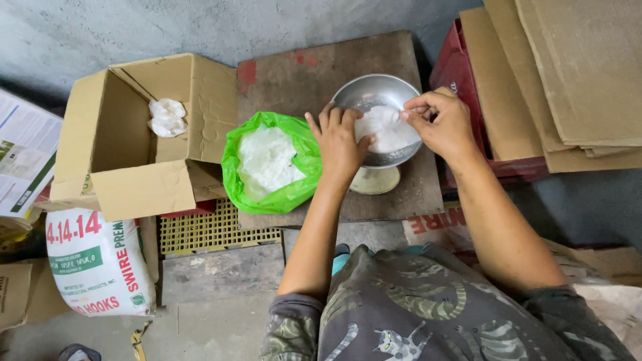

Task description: Using a red scoop to transfer white powder from large bags into smaller plastic bags or containers, then weighing and sealing them.

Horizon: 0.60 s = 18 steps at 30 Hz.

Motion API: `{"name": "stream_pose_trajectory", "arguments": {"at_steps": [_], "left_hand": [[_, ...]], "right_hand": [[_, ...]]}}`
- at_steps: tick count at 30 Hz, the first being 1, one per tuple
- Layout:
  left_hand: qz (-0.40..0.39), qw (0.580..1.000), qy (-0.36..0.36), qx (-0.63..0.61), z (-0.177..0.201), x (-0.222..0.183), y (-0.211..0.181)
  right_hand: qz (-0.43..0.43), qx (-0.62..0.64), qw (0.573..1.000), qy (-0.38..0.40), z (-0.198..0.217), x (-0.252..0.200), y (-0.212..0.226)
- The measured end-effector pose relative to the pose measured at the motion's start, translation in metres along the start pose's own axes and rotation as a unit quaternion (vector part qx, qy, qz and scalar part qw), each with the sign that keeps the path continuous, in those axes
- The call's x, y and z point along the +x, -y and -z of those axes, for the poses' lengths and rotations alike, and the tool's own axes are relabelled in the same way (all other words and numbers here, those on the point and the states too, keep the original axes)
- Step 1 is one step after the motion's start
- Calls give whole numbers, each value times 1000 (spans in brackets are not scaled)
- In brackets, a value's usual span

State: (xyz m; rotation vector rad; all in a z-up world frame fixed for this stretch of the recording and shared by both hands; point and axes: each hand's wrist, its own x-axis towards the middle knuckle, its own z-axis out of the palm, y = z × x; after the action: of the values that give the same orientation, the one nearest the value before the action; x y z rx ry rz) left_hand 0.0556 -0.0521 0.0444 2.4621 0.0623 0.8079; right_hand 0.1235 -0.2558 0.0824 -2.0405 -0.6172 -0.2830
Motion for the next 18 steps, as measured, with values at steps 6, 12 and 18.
{"name": "stream_pose_trajectory", "arguments": {"at_steps": [6,12,18], "left_hand": [[-7,997,40,61,1,-1,12],[-19,991,42,122,-33,4,22],[-5,992,-124,-28,5,-10,-2]], "right_hand": [[18,-156,987,24,0,-14,2],[123,-298,946,43,-27,-19,-5],[162,-161,973,-23,-17,-1,3]]}}
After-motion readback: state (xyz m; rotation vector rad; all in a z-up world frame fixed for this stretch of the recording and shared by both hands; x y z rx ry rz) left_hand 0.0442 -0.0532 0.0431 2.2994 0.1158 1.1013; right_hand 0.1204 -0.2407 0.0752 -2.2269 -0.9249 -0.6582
